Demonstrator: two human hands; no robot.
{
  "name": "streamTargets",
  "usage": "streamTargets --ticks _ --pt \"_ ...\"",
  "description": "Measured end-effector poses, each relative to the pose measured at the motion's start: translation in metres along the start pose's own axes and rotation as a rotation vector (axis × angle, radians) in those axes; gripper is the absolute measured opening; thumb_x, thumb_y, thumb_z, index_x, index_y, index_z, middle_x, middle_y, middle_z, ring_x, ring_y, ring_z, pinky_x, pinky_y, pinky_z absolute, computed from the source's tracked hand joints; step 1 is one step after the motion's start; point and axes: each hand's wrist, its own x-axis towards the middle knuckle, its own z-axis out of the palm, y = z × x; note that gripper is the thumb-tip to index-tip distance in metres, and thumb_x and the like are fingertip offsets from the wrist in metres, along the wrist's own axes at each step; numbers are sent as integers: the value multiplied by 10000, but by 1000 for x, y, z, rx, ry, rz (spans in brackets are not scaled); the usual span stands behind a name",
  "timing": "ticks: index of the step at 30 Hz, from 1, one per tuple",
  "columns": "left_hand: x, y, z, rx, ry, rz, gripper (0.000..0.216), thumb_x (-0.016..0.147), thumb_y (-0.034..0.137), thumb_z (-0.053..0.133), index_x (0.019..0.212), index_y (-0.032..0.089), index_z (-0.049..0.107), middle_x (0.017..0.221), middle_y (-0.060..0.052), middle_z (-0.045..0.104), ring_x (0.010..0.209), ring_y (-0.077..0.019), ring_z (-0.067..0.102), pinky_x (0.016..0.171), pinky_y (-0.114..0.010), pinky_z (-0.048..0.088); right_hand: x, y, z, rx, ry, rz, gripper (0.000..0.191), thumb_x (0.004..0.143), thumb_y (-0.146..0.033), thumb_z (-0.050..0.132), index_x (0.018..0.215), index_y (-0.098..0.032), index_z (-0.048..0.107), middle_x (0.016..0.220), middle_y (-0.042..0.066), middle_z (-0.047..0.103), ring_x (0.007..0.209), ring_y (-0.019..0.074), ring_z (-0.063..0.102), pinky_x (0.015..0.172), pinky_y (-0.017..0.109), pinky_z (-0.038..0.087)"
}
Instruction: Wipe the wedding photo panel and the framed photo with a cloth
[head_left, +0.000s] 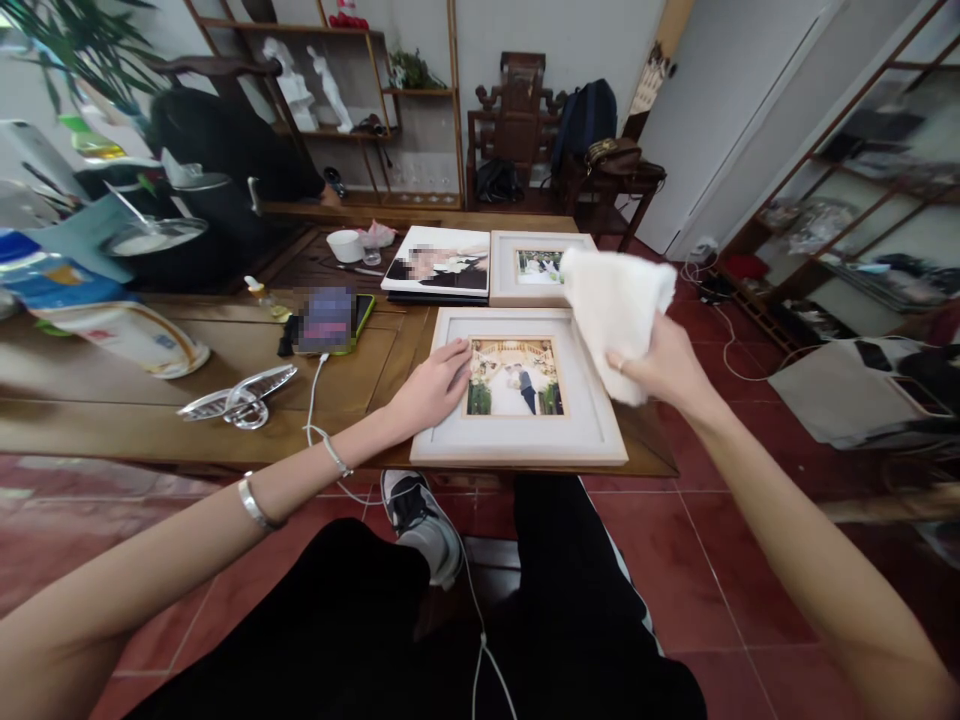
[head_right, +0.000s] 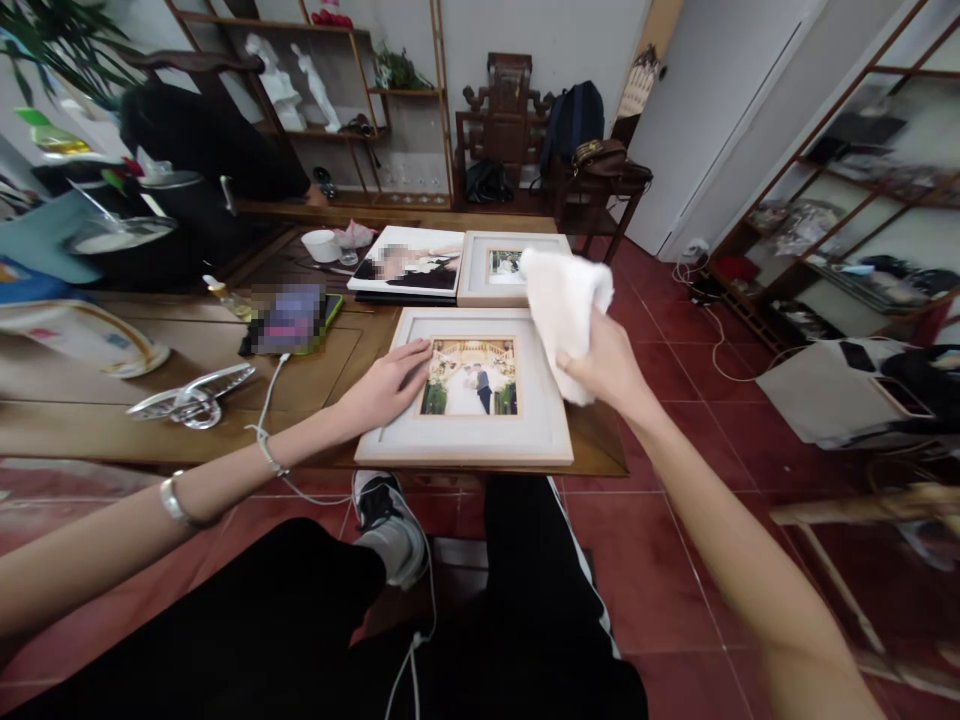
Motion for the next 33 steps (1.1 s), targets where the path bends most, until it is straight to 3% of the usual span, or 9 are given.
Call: streamTargets --ticks 3,5,9,11,13,18,21,28,33 --pt "0 0 -1 -2 -2 -13 466 961 349 399 1304 71 549 1414 -181 510 1335 -281 462 1142 -459 360 45 -17 10 -83 195 -33 502 868 -124 417 1364 -64 470 1289 197 601 1162 317 576 915 438 468" --pt "0 -1 -1 -16 9 -20 468 962 349 398 1322 82 532 1419 -174 507 1334 -279 465 1145 -458 355 67 -41 23 -132 189 -198 497 899 -65 306 1351 -89 512 1408 177 515 1299 290 470 991 417 403" --pt "2 -1 0 -38 38 -23 422 977 292 346 1285 95 557 1381 -164 538 1303 -275 491 1126 -451 381 82 -94 57 -225 -62 -615 485 889 -66 458 1360 -171 517 1550 118 343 1439 288 257 1110 468 279" --pt "3 -1 -1 -35 33 -25 386 969 259 344 1206 99 603 1267 -163 604 1214 -278 557 1077 -453 432 81 -111 71 -254 -200 -717 453 909 -75 447 1345 -165 532 1532 121 377 1443 284 252 1124 468 256" --pt "3 0 -2 -31 25 -31 351 958 245 360 1128 109 636 1149 -155 642 1116 -282 602 1019 -459 475 77 -116 80 -262 -245 -729 431 930 -70 397 1320 -161 557 1511 124 412 1434 273 279 1127 464 248" --pt "3 1 -2 -68 32 8 383 957 230 354 1234 115 593 1309 -149 583 1232 -269 541 1084 -435 427 70 -91 76 -268 -275 -731 450 905 -43 409 1294 -190 581 1507 99 426 1432 279 279 1113 505 248" --pt "2 -3 1 -46 34 -9 433 963 258 350 1301 80 554 1402 -168 521 1321 -271 473 1142 -442 360 64 -68 62 -295 -312 -681 443 907 -38 387 1258 -188 612 1500 84 440 1430 289 281 1103 510 256" --pt "1 -7 5 -38 36 -37 467 969 296 348 1327 63 539 1420 -179 507 1342 -270 457 1142 -451 361 52 -17 25 -409 -373 -529 531 805 63 368 1119 -208 699 1354 95 589 1364 303 380 981 478 365" --pt "1 -5 4 -50 26 -37 454 968 288 349 1325 87 546 1426 -171 502 1341 -274 457 1144 -461 357 37 -9 19 -453 -363 -557 551 749 82 365 1149 -150 666 1365 143 564 1342 320 399 915 457 404"
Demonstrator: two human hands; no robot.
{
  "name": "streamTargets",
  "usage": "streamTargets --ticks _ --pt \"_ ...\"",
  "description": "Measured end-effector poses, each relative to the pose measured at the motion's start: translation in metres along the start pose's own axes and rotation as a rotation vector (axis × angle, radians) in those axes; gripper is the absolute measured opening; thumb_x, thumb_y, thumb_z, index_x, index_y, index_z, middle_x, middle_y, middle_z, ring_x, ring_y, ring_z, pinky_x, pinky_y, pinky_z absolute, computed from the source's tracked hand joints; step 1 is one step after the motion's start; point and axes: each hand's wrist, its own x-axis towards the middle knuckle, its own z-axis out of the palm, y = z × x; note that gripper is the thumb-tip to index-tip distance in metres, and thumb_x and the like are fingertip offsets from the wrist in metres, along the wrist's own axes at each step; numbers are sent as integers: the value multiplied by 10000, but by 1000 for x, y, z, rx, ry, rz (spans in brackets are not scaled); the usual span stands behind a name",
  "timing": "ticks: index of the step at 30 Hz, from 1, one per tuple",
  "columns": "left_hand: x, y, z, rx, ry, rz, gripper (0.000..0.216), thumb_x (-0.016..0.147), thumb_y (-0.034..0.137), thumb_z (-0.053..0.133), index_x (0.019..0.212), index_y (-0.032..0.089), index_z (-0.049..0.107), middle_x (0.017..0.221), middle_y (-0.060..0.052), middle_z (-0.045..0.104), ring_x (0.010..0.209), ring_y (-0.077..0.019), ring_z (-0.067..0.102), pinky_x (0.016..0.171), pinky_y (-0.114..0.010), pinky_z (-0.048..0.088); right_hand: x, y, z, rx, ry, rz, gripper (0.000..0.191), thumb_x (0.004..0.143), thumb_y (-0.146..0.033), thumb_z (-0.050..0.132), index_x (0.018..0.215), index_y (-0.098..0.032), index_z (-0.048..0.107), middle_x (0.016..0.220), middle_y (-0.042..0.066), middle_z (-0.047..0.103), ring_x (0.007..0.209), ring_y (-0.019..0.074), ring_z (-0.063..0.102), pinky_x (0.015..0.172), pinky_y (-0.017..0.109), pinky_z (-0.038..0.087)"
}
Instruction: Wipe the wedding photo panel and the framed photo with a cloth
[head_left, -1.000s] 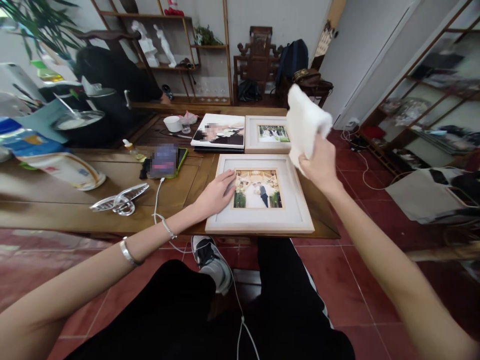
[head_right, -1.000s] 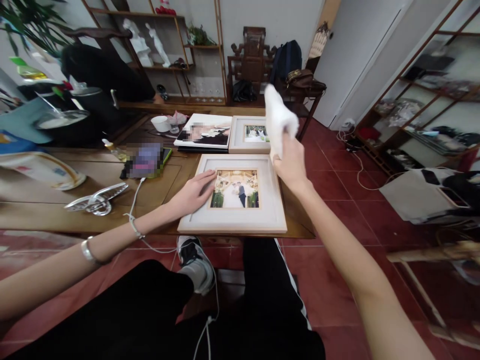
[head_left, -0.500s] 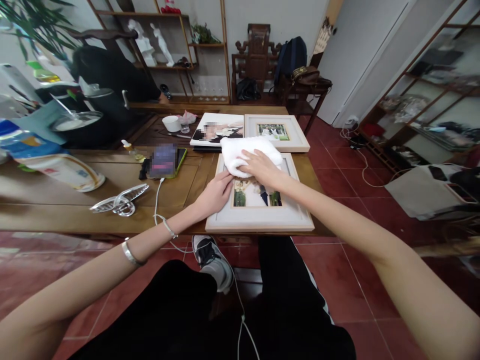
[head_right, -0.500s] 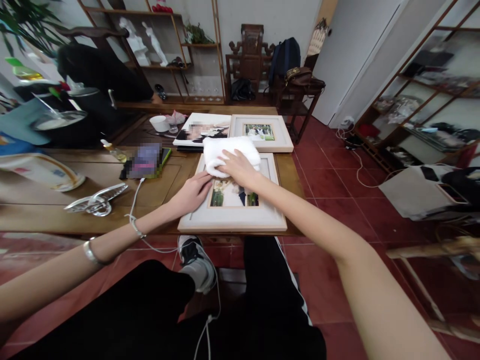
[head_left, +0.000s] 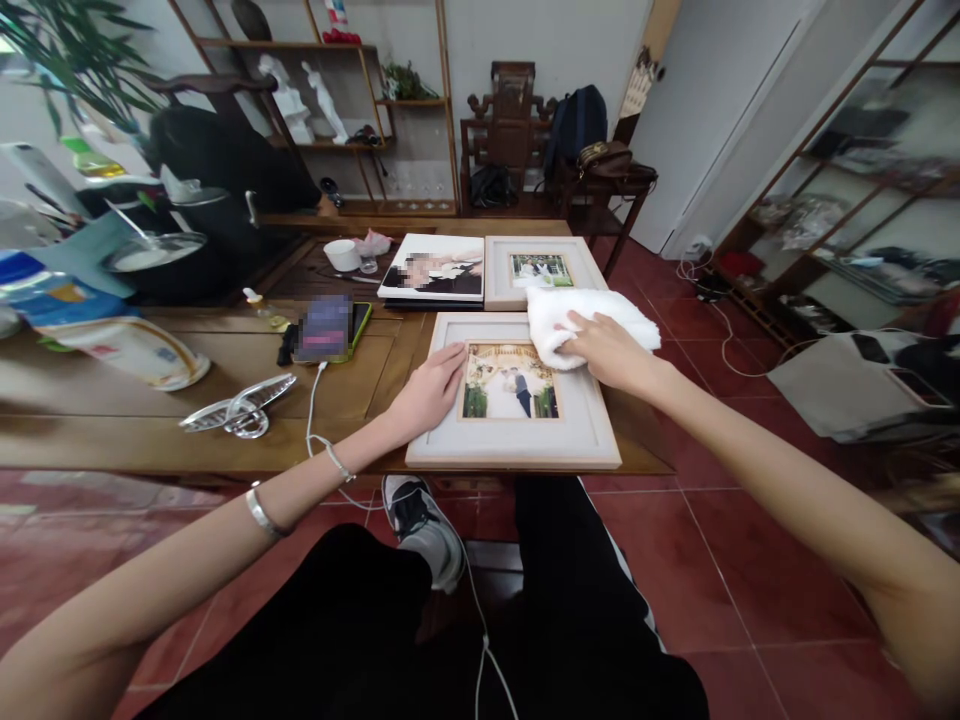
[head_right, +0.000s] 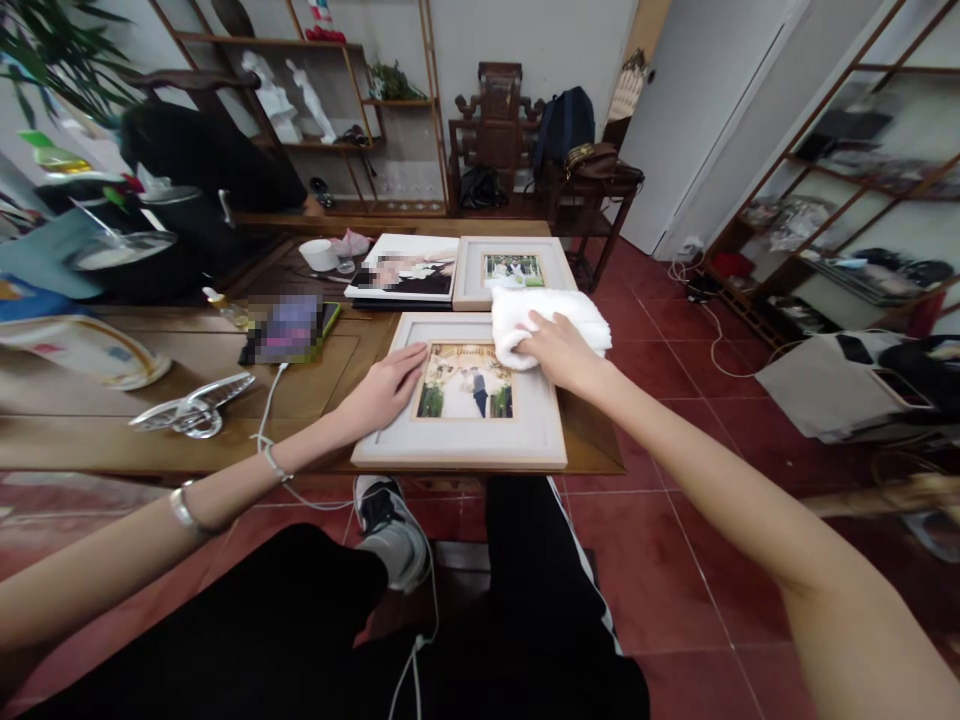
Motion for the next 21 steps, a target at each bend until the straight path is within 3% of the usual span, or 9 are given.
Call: streamTargets --ticks 5,10,13,16,21 --pt "0 -1 2 3 20 -16 458 964 292 355 1327 85 541 1424 -169 505 1337 -274 461 1147 -456 352 -37 -38 -17 83 -41 -23 514 709 79 399 1078 -132 688 1370 163 557 1340 347 408 944 488 419" --pt "0 -1 2 3 30 -14 461 956 273 359 1322 58 540 1413 -186 511 1330 -278 469 1148 -449 352 -97 -90 -39 239 -84 8 593 646 78 458 1151 -147 672 1438 146 503 1392 366 346 1064 539 367" --pt "0 -1 2 1 26 -13 470 959 271 351 1328 44 533 1421 -195 499 1336 -278 461 1142 -448 361 -113 -106 -40 298 -83 25 654 633 75 457 1214 -161 641 1459 133 482 1403 365 326 1078 549 365" --pt "0 -2 2 6 15 -8 474 960 279 353 1330 42 532 1425 -197 494 1337 -283 458 1136 -454 370 -103 -102 -28 301 -52 74 706 643 78 439 1289 -162 592 1485 129 448 1425 350 281 1103 554 331" --pt "0 -2 0 30 6 22 481 964 285 347 1318 23 540 1408 -206 509 1326 -286 472 1141 -450 362 -44 -62 -3 245 30 174 648 717 50 427 1318 -145 569 1499 155 422 1429 365 264 1103 559 296"
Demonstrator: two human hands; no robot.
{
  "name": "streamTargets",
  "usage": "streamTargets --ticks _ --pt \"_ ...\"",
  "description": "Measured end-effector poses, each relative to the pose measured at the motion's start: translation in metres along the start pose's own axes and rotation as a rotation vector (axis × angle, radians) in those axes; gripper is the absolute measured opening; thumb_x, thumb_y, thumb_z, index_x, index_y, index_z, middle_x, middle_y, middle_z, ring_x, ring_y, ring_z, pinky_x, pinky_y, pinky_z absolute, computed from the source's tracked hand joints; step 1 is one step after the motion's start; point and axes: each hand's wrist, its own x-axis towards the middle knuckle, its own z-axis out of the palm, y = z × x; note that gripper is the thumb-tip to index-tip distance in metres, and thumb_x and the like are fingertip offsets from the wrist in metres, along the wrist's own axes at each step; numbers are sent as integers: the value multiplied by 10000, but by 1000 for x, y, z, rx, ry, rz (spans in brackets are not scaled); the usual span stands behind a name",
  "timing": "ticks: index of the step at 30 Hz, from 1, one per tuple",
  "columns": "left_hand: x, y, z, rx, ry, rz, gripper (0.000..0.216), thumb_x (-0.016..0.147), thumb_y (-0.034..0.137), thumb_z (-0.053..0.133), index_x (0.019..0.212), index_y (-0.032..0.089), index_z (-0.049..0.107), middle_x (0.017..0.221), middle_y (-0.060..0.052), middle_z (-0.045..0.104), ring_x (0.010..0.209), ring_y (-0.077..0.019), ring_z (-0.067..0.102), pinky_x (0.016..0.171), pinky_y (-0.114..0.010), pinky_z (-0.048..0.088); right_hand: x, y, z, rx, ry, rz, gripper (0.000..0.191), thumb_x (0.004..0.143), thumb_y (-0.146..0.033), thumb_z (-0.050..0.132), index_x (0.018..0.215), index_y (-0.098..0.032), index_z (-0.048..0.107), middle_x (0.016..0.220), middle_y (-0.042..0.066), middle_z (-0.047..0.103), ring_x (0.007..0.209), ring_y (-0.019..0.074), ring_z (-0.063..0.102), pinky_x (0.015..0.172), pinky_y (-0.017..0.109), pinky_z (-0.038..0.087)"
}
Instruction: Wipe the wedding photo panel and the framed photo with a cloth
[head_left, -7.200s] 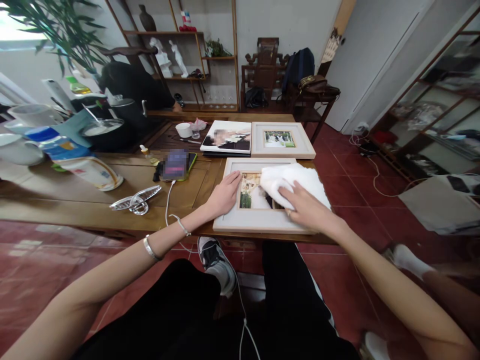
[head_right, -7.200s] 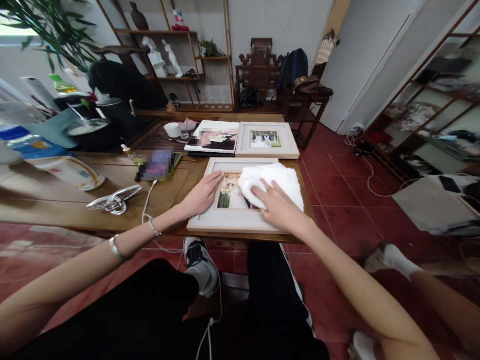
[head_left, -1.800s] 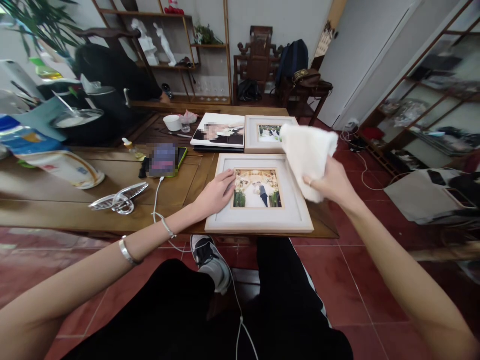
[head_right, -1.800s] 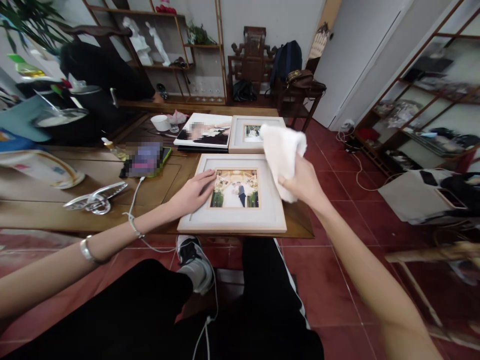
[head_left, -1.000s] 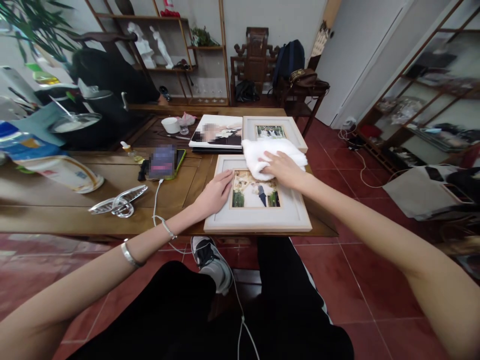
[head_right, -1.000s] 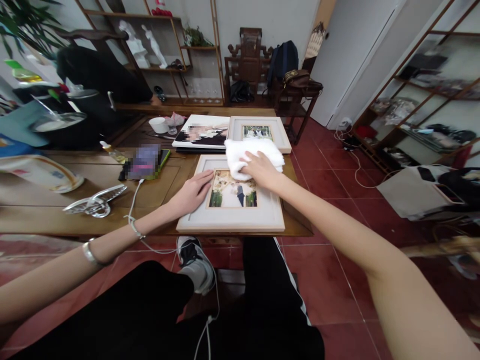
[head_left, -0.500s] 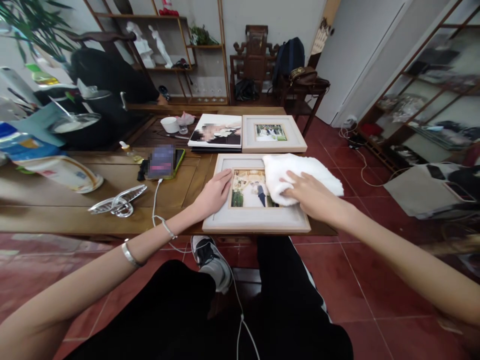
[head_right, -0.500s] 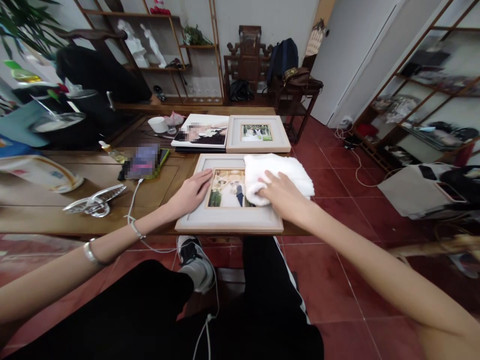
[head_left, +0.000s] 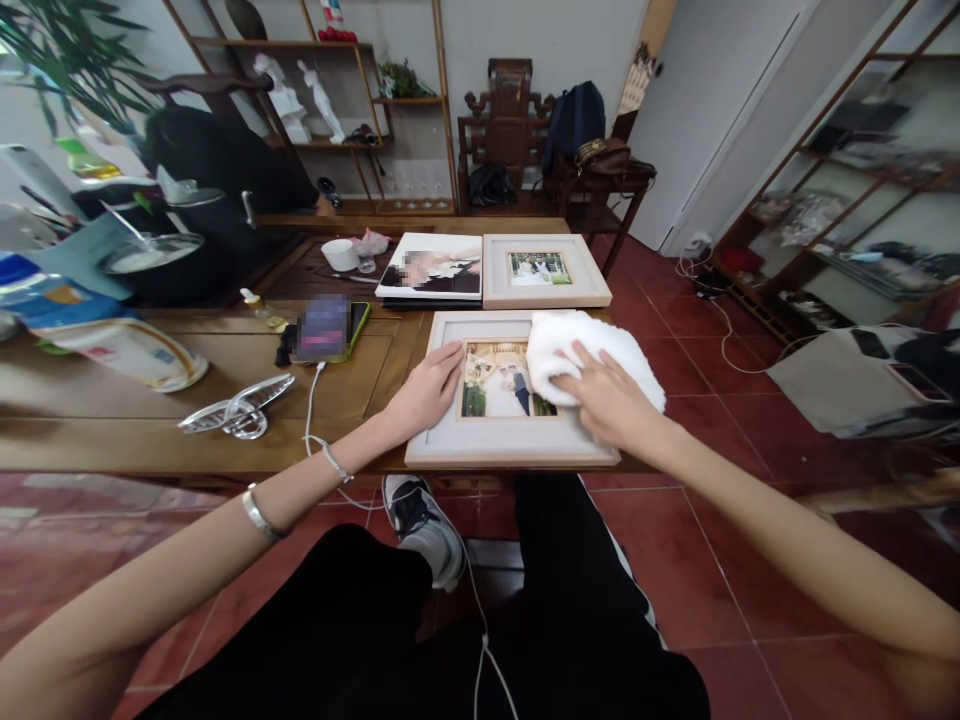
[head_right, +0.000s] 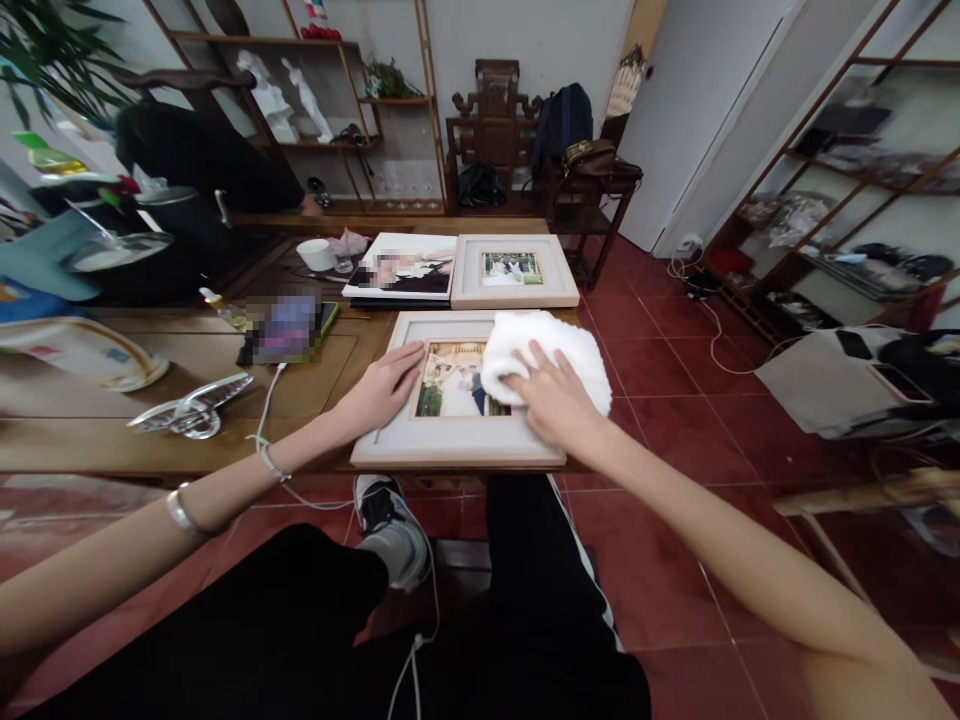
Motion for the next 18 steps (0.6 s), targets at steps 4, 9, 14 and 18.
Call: streamTargets --ticks 4,9,14,18 --pt "0 1 -1 8 2 2 481 961 286 354 1313 20 547 1403 -202 517 1321 -280 479 1143 -431 361 49 20 3 -37 58 114 592 771 27 407 1323 -127 555 1487 171 433 1426 356 271 1079 537 309" --pt "1 0 -1 -8 12 -21 469 956 285 373 1310 35 553 1400 -198 521 1314 -281 489 1141 -428 367 48 10 -1 -123 -2 92 457 821 -37 431 1230 -109 621 1417 184 510 1405 373 298 1076 546 294" --pt "2 0 1 -21 25 -15 460 953 273 373 1301 35 558 1390 -203 528 1310 -283 494 1142 -439 366 -13 -22 -18 -111 -93 -29 521 769 3 453 1245 -129 618 1407 166 528 1384 386 347 1081 550 324" --pt "2 0 1 -25 27 -19 451 949 272 378 1301 55 559 1393 -193 529 1307 -281 496 1139 -446 368 -54 -38 -35 -37 -199 -69 562 707 42 469 1209 -141 645 1423 154 518 1398 376 329 1098 532 339"
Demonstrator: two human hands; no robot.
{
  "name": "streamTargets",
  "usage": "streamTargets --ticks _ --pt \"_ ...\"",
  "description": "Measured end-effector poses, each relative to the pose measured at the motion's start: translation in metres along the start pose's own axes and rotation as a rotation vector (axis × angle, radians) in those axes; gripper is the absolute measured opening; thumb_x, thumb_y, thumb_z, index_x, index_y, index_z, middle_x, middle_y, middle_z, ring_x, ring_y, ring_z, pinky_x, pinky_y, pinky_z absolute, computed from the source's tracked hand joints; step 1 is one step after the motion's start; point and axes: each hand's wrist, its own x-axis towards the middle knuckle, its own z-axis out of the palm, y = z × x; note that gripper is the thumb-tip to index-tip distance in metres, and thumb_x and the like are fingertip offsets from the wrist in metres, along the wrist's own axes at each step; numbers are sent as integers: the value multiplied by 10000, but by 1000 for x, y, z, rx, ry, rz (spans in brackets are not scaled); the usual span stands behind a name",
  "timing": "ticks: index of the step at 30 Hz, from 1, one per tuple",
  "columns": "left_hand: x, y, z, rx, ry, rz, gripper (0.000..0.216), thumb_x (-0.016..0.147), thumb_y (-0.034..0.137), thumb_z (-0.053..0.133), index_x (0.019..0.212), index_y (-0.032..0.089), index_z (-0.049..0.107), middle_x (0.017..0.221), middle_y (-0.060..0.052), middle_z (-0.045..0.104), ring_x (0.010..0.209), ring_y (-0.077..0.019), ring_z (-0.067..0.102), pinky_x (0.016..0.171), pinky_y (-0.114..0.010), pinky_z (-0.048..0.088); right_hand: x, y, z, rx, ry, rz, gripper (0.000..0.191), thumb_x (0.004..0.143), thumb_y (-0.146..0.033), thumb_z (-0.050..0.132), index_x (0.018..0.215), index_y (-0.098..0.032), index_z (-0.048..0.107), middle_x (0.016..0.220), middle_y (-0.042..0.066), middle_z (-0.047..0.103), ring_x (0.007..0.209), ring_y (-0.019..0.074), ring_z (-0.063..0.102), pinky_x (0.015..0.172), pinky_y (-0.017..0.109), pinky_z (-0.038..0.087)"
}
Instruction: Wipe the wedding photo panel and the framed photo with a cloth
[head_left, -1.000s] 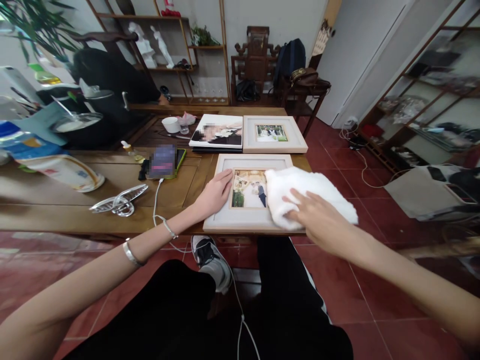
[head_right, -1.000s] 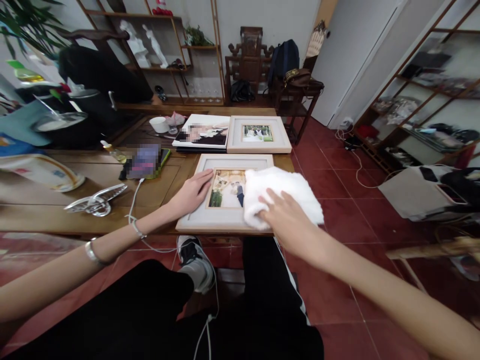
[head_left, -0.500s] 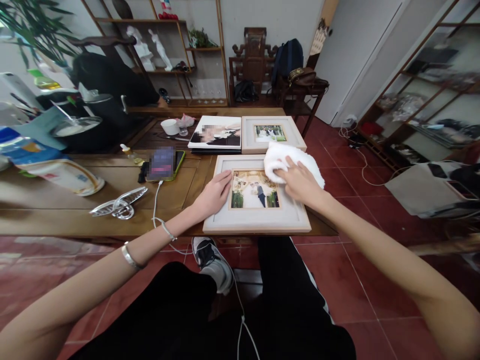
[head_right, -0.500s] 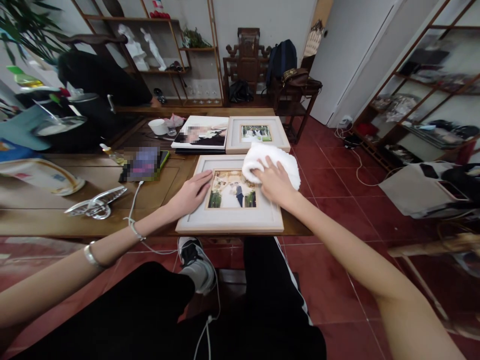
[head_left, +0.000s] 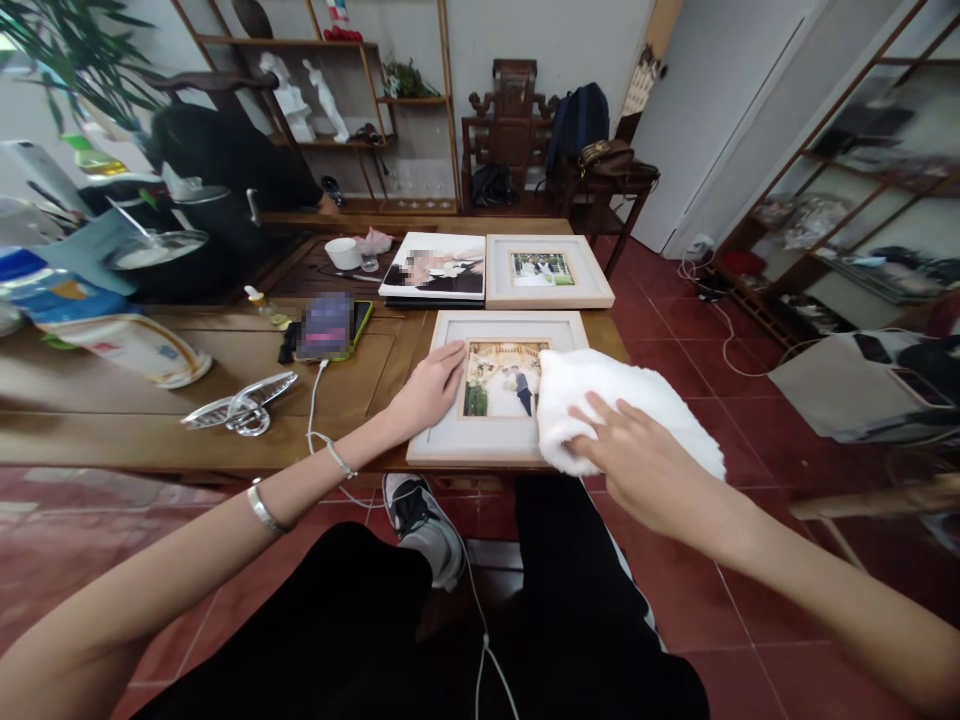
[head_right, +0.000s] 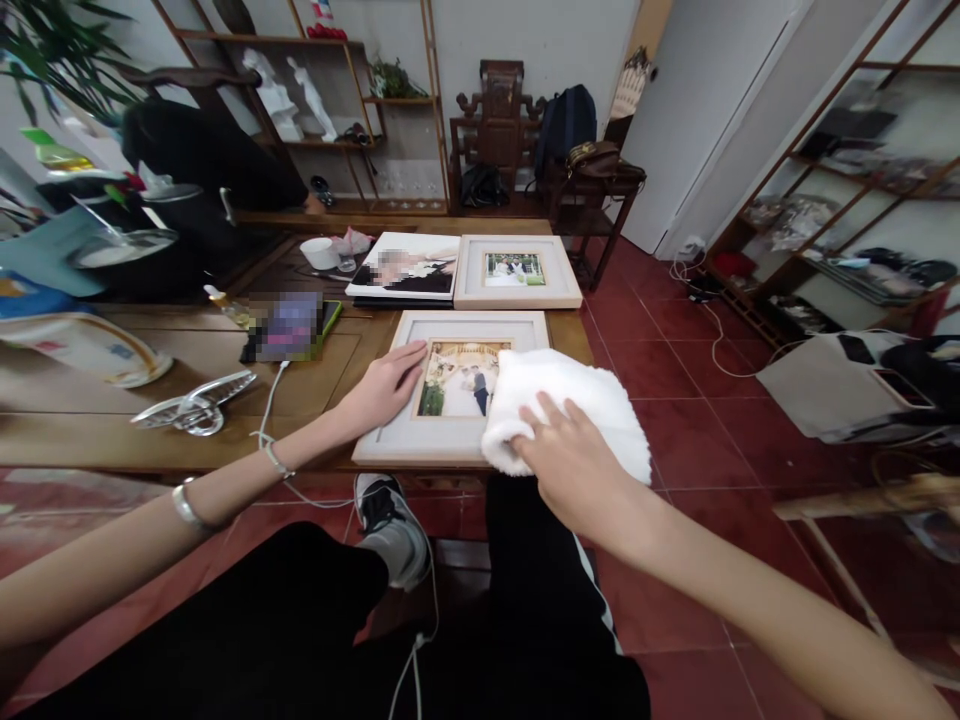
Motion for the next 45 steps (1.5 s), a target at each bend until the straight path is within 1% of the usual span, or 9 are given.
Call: streamTargets --ticks 4,10,16,19,26,29,35,39,45 --pt "0 0 0 -1 9 -5 435 946 279 386 1291 91 574 1387 -170 542 1301 -282 503 1137 -460 369 -10 -12 0 41 -30 24 572 709 33 493 1234 -143 634 1446 169 486 1399 405 307 1094 576 333" --pt "0 1 0 -2 22 -7 423 933 264 387 1281 127 585 1376 -137 562 1292 -271 513 1130 -458 381 23 -50 5 65 1 24 495 763 -47 555 1250 -111 624 1469 229 428 1376 495 287 1050 685 299" --pt "0 4 -4 -7 2 -12 419 942 253 365 1253 95 599 1373 -156 560 1295 -257 511 1135 -429 377 64 -85 13 90 204 -116 330 917 -127 425 1127 -141 679 1447 211 466 1360 449 357 1037 680 319" --pt "0 4 -5 -12 -8 -9 417 946 254 362 1261 107 593 1378 -150 557 1302 -264 503 1137 -453 370 60 -79 19 92 232 -109 353 921 -99 401 1136 -151 677 1451 186 472 1365 426 362 1052 660 325" --pt "0 3 -2 0 18 2 423 937 236 372 1271 89 586 1366 -162 564 1308 -255 500 1141 -432 368 5 -28 29 1 188 37 419 818 4 449 1128 -138 691 1459 150 473 1387 408 332 1087 631 320" --pt "0 3 -1 -1 22 -4 426 935 236 373 1278 95 581 1370 -154 564 1309 -250 500 1142 -431 366 -2 -25 33 -19 210 74 421 807 7 447 1109 -140 702 1472 149 455 1398 409 308 1101 634 293" --pt "-1 4 -1 -59 30 -51 430 956 306 365 1262 112 597 1380 -137 560 1310 -253 498 1140 -448 362 33 -64 30 107 205 37 415 843 -105 488 1222 -141 653 1498 215 391 1394 469 273 1073 715 216" --pt "-3 7 -4 -163 66 -99 435 973 325 325 1236 137 616 1360 -110 583 1282 -226 528 1133 -431 369 61 -99 24 146 257 -71 348 892 -204 476 1174 -155 673 1485 218 413 1394 447 288 1062 718 215" --pt "-4 4 -7 -247 108 -150 425 964 348 347 1195 150 645 1309 -89 626 1222 -222 578 1095 -404 417 81 -137 22 98 349 -7 325 915 -231 455 1070 -103 710 1391 275 501 1338 455 380 1011 740 252"
